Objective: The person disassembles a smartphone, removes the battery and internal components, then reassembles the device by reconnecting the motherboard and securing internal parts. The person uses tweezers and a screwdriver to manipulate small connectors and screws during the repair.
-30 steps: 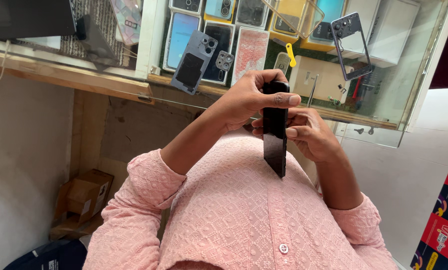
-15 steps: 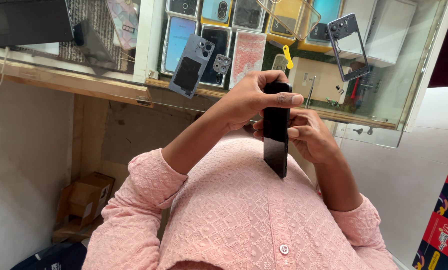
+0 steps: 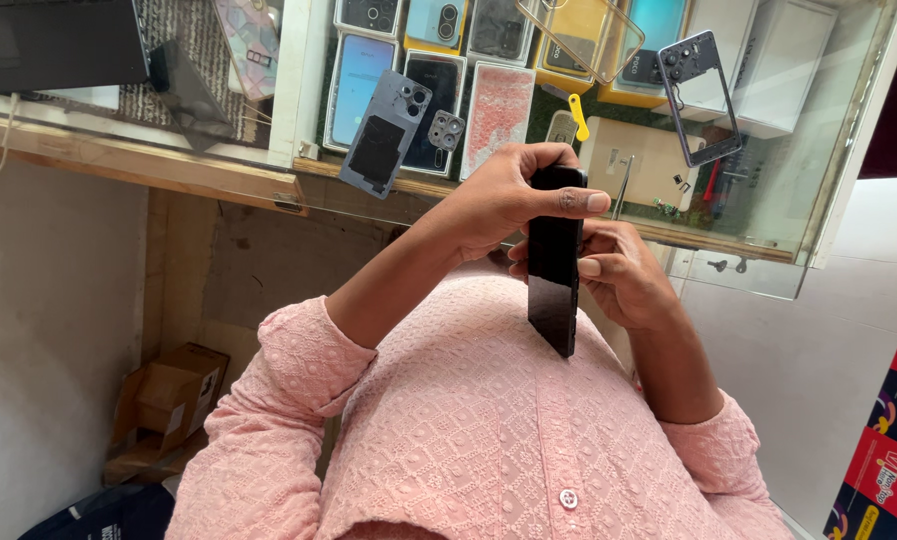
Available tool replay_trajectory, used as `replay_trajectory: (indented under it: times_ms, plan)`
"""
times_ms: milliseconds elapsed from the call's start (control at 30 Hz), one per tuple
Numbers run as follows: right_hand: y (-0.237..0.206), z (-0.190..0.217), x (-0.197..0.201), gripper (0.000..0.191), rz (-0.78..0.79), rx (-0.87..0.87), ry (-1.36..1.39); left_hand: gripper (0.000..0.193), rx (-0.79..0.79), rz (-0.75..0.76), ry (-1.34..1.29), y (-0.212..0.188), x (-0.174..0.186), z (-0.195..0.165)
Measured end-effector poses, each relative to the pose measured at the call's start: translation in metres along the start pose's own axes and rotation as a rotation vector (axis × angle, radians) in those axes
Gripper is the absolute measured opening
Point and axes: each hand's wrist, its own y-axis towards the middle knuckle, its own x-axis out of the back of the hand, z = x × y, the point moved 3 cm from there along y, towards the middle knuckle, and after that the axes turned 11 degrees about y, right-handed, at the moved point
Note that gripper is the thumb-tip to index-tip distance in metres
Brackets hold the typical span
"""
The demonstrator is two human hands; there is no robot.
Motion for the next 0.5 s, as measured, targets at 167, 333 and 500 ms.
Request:
replay_trajectory:
  times_ms: [167, 333, 500]
  plan:
    - [-0.0021, 0.0013, 0.0002, 0.083, 0.001, 0.005, -0.013, 0.047, 0.007, 0.006, 0.0, 0.0006, -0.0018, -0.0009]
    - [-0.0033, 0.0017, 0.0006, 0.082, -0.01, 0.006, -0.001, 0.049, 0.008, 0.01, 0.005, 0.0019, -0.0048, -0.0018]
    - [-0.0048, 0.0019, -0.0001, 0.085, -0.012, 0.012, -0.008, 0.05, 0.006, 0.022, -0.006, 0.0013, -0.0061, -0.0019]
